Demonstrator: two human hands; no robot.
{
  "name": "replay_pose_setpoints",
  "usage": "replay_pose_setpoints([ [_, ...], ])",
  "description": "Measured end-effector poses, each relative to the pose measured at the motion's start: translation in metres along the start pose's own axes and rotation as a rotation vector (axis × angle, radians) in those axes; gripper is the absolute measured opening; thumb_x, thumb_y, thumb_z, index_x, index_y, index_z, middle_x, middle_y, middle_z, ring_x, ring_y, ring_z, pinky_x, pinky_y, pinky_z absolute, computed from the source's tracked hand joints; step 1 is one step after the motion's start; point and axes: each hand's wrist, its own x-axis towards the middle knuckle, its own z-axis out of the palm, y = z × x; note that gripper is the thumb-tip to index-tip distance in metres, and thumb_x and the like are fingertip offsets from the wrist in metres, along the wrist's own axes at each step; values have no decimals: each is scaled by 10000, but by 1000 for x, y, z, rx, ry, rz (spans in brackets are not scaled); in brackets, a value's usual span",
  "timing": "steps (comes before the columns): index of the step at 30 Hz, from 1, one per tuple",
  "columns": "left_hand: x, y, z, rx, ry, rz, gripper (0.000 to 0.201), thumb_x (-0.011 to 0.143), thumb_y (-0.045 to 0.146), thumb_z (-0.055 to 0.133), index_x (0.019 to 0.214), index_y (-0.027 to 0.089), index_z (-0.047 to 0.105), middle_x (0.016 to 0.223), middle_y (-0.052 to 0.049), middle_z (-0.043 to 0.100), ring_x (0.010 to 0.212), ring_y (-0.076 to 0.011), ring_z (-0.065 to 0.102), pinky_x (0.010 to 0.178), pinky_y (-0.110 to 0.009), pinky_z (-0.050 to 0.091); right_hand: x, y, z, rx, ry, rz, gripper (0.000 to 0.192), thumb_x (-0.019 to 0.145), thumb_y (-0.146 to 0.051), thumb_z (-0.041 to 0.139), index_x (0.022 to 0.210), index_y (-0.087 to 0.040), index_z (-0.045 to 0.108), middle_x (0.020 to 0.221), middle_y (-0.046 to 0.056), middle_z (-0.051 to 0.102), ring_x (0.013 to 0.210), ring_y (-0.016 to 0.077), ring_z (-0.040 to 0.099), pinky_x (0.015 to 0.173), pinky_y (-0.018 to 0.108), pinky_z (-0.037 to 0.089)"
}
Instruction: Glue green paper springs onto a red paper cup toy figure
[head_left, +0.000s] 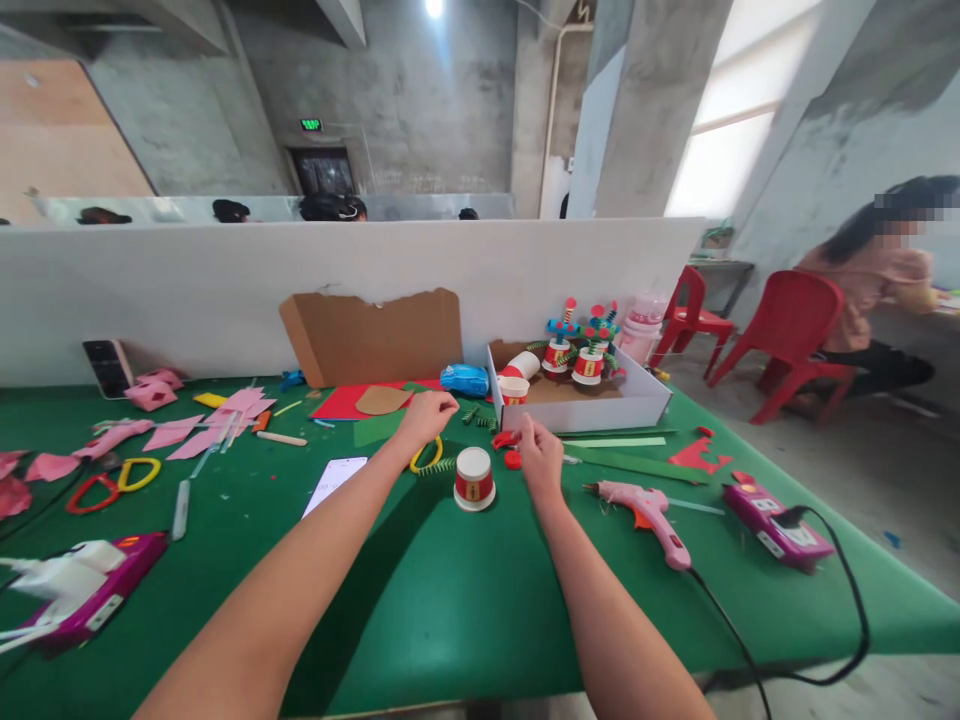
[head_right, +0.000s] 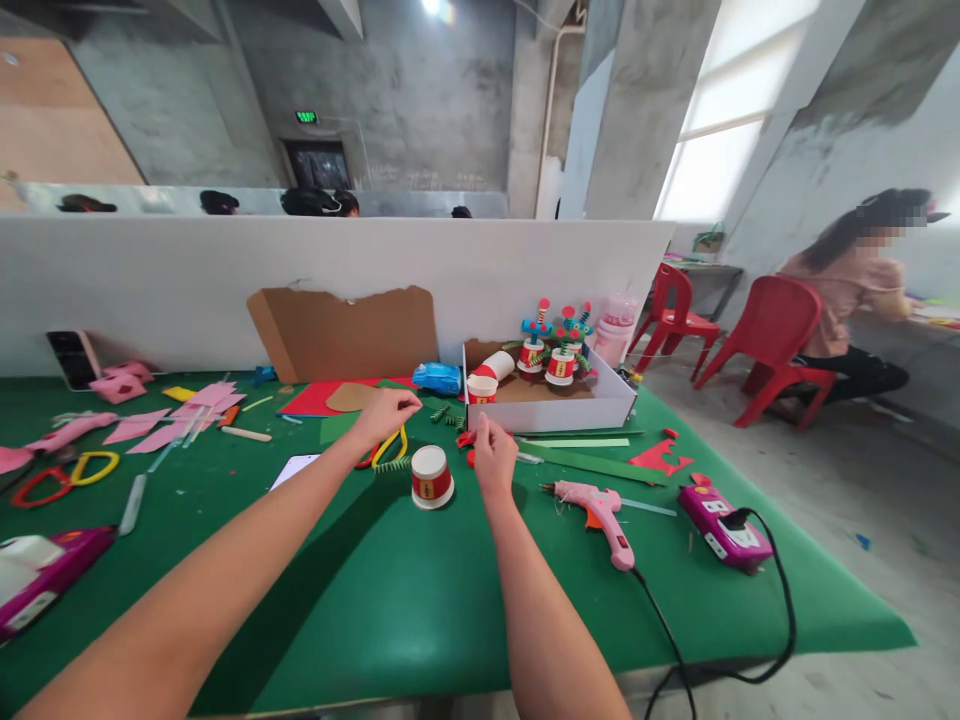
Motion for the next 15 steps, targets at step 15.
replay_pose_setpoints([
  [15, 30, -9, 30, -119, -41, 79, 121, 641, 145, 620, 736, 193, 677, 677, -50, 670, 652, -201, 624, 604, -271, 473, 0, 4, -2, 6, -41, -38, 531, 903, -567, 347, 587, -204, 570, 567, 31, 643, 551, 159, 557, 561, 248, 404],
])
